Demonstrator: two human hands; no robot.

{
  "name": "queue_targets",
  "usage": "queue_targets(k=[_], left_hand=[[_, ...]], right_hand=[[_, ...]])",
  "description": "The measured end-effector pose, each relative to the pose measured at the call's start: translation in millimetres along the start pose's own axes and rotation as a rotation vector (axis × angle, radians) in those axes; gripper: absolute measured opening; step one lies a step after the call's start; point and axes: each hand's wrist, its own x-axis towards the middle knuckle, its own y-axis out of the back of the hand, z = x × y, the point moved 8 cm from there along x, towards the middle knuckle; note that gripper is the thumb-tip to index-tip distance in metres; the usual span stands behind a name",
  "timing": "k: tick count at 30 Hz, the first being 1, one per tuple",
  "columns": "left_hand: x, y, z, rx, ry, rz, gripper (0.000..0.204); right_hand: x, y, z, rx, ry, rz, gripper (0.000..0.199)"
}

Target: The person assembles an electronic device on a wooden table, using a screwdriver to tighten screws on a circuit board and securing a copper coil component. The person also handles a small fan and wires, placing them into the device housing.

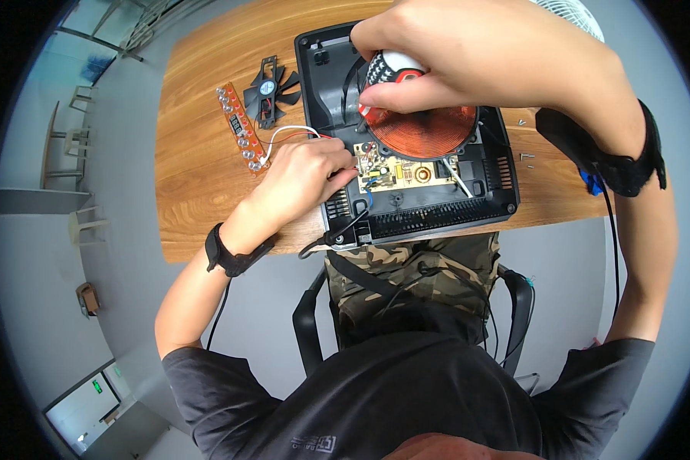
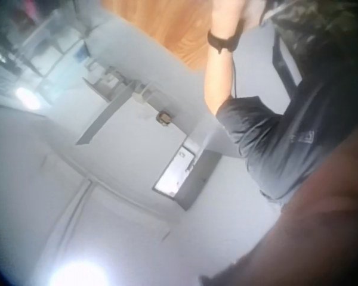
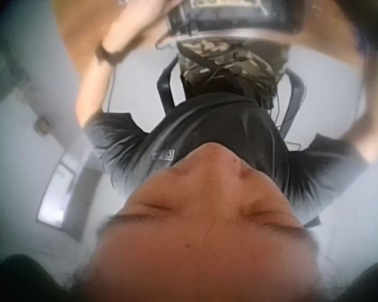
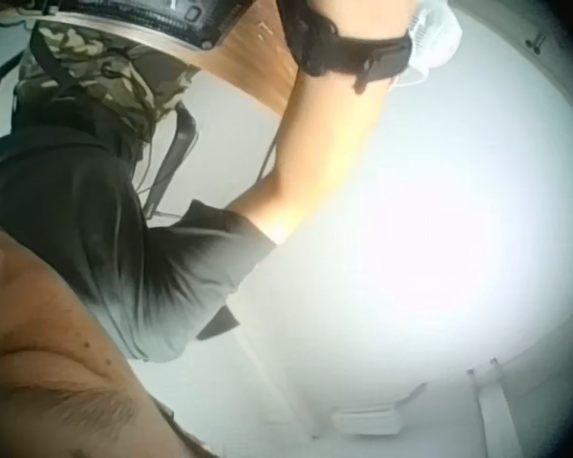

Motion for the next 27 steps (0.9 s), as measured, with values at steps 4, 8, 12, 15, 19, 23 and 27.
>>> queue_targets(k=[4,8,12,15,19,23,27], left_hand=[[-4,-2,-2,-0.033,-0.015,0.021,0.014],[-1,-1,-2,-0.040,-0.039,-0.004,0.013],[-2,-1,-1,-0.054,-0.041,-0.007,0.013],[-4,-1,-2,-0.084,-0.018,0.001,0.011],[-4,1,0,-0.101,-0.020,0.056,0.012],[-5,4,4,-0.083,-0.003,0.054,0.016],[-8,-1,2,-0.073,-0.001,0.052,0.014]], right_hand=[[-2,0,-9,-0.122,0.019,0.106,0.041],[-5,-2,-14,-0.206,0.038,0.171,0.040],[-6,-2,-14,-0.177,0.079,0.162,0.040],[-3,-1,-14,-0.119,0.082,0.083,0.041],[-1,-6,-3,0.053,0.159,-0.004,0.042],[0,-12,-11,-0.047,0.104,0.023,0.042],[6,-12,-3,0.045,0.129,-0.047,0.041]])
